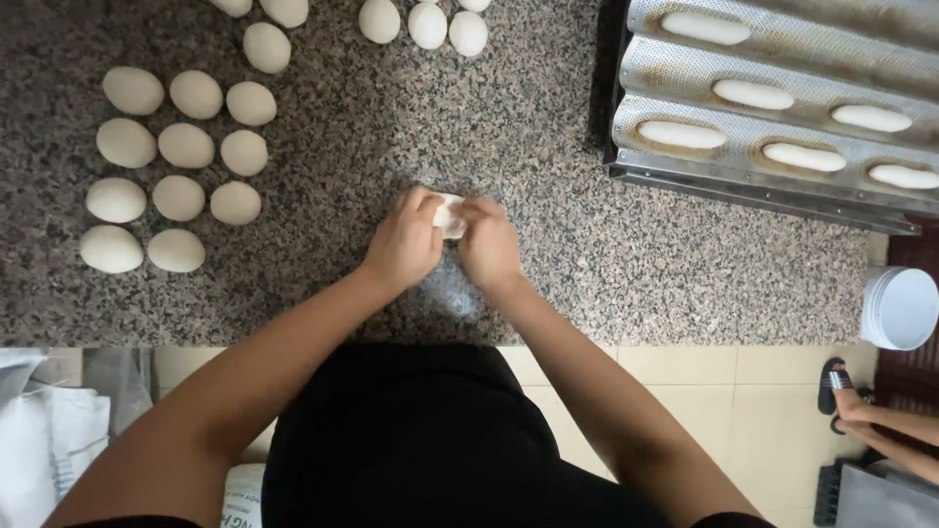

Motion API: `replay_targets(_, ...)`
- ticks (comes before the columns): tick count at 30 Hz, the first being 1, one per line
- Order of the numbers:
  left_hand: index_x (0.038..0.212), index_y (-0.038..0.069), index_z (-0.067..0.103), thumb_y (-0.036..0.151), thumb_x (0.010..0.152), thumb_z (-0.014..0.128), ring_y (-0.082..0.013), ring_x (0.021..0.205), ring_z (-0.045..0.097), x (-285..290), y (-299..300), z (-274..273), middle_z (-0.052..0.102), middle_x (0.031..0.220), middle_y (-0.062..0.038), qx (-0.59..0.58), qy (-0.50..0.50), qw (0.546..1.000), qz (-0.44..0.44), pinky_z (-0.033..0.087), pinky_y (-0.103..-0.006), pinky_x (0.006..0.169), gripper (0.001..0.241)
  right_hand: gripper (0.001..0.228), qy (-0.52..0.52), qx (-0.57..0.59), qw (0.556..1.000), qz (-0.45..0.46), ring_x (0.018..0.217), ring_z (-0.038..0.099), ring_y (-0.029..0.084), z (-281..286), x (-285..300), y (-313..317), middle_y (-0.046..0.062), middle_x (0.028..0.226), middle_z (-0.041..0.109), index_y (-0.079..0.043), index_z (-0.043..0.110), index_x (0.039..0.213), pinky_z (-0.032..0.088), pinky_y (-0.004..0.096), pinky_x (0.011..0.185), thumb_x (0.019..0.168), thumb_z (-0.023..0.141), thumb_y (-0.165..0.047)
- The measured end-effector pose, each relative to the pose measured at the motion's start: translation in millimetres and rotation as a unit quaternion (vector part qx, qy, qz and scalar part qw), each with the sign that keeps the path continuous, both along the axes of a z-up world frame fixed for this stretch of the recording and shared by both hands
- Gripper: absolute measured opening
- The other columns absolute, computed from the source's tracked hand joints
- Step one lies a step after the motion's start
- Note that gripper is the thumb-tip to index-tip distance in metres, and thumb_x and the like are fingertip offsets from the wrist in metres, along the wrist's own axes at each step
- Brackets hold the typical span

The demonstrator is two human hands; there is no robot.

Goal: Shaping dough balls into rolls and placing them into a specialized baking tray.

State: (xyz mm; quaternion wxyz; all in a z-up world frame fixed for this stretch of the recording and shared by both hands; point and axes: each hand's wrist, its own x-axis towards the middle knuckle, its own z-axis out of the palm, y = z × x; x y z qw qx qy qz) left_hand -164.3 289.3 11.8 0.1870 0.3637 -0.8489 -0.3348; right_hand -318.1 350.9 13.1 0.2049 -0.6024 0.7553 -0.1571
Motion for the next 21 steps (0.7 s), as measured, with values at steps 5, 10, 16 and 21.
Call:
replay_targets(5,0.137,-0.012,0.054,0.005,0.085,0.060,-0.0406,0.128,0.051,0.8,12.7,-21.0,0.053,0.133,-0.024,-0.088,-0.027,0.996,0.004,0.042,-0.0469,0.112,0.055,0.050,0.060,-0.083,0.995,0.006,0.124,0.056,0.038,-0.3,25.6,8.3,0.020,0.131,0.059,0.002,0.066,0.127,0.052,0.042,0.105,0.077,0.064,0.001)
replay_targets(10,0.137,-0.012,0.054,0.010,0.092,0.055,-0.0402,0.127,0.053,11.2,32.8,-39.0,0.053,0.135,-0.023,-0.139,-0.026,0.990,-0.028,0.040,-0.0469,0.117,0.051,0.055,0.077,-0.133,0.987,0.044,0.129,0.052,0.043,-38.1,32.9,36.5,0.026,0.134,0.055,0.009,0.054,0.140,0.049,0.045,0.108,0.086,0.061,0.003)
replay_targets(16,0.129,-0.012,0.058,0.008,0.084,0.060,-0.0419,0.125,0.054,13.1,15.0,-8.9,0.054,0.127,-0.023,-0.032,0.016,0.998,-0.050,0.044,-0.0461,0.111,0.049,0.045,0.066,-0.090,0.992,0.062,0.127,0.057,0.041,-26.5,15.6,25.8,0.021,0.135,0.058,0.003,0.062,0.132,0.052,0.045,0.107,0.087,0.062,0.001)
replay_targets(21,0.130,-0.013,0.056,0.003,0.076,0.062,-0.0412,0.124,0.052,13.6,12.6,16.2,0.055,0.129,-0.023,-0.055,0.035,0.998,-0.006,0.045,-0.0479,0.108,0.056,0.046,-0.002,-0.110,0.994,-0.020,0.122,0.059,0.038,11.6,18.2,15.8,0.016,0.132,0.061,-0.004,0.070,0.124,0.054,0.043,0.104,0.080,0.063,0.007)
